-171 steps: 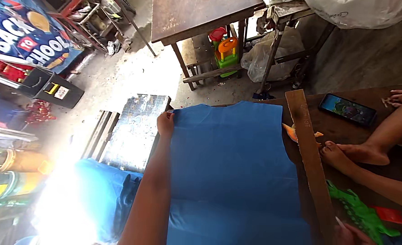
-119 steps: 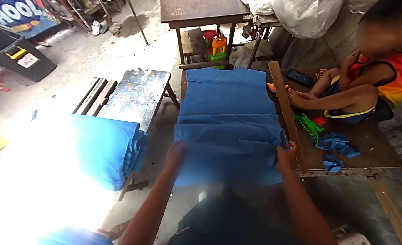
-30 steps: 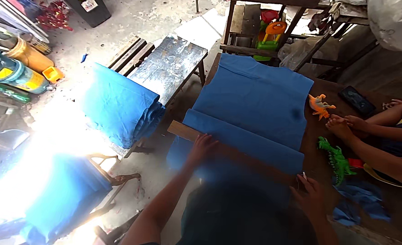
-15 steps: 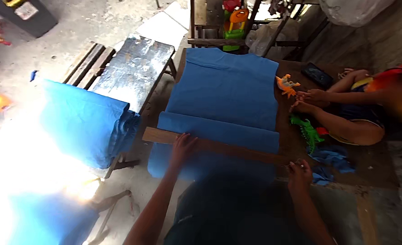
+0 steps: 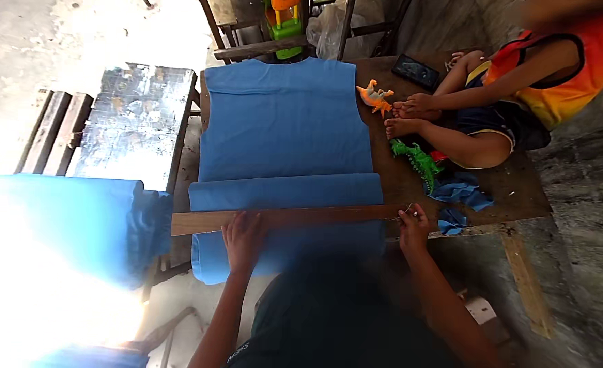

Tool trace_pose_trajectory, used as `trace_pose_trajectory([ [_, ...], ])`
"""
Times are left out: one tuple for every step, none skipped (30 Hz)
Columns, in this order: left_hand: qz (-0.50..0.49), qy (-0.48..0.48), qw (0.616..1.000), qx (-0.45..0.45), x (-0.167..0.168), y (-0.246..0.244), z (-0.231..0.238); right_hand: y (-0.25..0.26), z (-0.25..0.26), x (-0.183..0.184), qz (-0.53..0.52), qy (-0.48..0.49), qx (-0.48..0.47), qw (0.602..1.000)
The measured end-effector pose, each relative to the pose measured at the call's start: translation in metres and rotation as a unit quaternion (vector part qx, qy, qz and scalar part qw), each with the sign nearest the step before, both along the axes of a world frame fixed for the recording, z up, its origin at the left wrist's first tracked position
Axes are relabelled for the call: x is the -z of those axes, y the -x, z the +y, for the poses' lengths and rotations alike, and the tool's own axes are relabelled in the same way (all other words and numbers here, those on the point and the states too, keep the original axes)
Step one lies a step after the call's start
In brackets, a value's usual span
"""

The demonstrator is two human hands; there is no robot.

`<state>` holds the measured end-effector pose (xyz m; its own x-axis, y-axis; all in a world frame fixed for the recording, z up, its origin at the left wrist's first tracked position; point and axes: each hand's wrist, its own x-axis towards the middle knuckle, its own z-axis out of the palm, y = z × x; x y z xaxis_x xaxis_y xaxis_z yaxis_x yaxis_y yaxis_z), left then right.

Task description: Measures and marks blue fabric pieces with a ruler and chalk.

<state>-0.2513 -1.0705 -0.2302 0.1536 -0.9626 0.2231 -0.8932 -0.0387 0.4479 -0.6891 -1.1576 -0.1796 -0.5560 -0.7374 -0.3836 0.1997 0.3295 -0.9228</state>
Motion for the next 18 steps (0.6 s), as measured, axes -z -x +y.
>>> trace_pose_trajectory([
  [-0.001,-0.003,1.0,0.0,-0.0003,-0.0002,0.0002,0.0005,-0.0003,0.0002,0.0,-0.002,-0.001,1.0],
  [-0.001,-0.004,1.0,0.0,-0.0002,-0.0003,0.0007,0.0011,-0.0006,0.0006,-0.002,-0.002,0.002,1.0],
  [-0.002,-0.005,1.0,-0.001,0.0003,-0.0004,0.0013,0.0017,-0.0006,0.0014,-0.005,-0.001,0.005,1.0],
  [-0.003,-0.006,1.0,-0.002,0.0008,-0.0003,0.0016,0.0019,-0.0011,0.0019,-0.007,0.002,0.007,1.0],
  [-0.004,-0.008,1.0,-0.005,0.0015,0.0,0.0017,0.0021,-0.0018,0.0025,-0.007,0.004,0.008,1.0],
  [-0.003,-0.008,1.0,-0.008,0.0024,0.0003,0.0018,0.0021,-0.0025,0.0032,-0.006,0.008,0.008,1.0],
  [0.0,-0.007,1.0,-0.009,0.0033,0.0005,0.0018,0.002,-0.0032,0.0035,-0.006,0.01,0.008,1.0],
  [0.001,-0.006,1.0,-0.01,0.0041,0.001,0.0018,0.0016,-0.0035,0.0031,-0.007,0.011,0.008,1.0],
  [0.004,-0.005,1.0,-0.011,0.0048,0.0015,0.0019,0.0011,-0.0037,0.0025,-0.007,0.011,0.009,1.0],
  [0.007,-0.001,1.0,-0.012,0.0051,0.002,0.0019,0.0007,-0.004,0.0026,-0.007,0.012,0.009,1.0],
  [0.009,0.002,1.0,-0.012,0.0053,0.0023,0.0018,0.0006,-0.0043,0.0027,-0.007,0.012,0.007,1.0],
  [0.009,0.005,1.0,-0.013,0.0053,0.0025,0.0017,0.0007,-0.0045,0.0029,-0.008,0.013,0.005,1.0],
  [0.011,0.007,1.0,-0.013,0.0049,0.0029,0.0017,0.0008,-0.0044,0.0031,-0.008,0.012,0.003,1.0],
  [0.012,0.009,1.0,-0.014,0.0048,0.0035,0.0017,0.0009,-0.0044,0.0027,-0.007,0.01,0.0,1.0],
  [0.013,0.011,1.0,-0.015,0.0045,0.0042,0.0017,0.0009,-0.0045,0.0021,-0.004,0.01,-0.001,1.0],
  [0.014,0.012,1.0,-0.015,0.0034,0.0053,0.0017,0.0007,-0.0043,0.0011,-0.002,0.009,-0.003,1.0],
  [0.015,0.012,1.0,-0.016,0.0015,0.0065,0.0014,-0.0002,-0.0041,-0.0003,0.001,0.008,-0.005,1.0],
  [0.017,0.014,1.0,-0.017,-0.0008,0.0081,0.0011,-0.0018,-0.0038,-0.0021,0.005,0.008,-0.006,1.0],
])
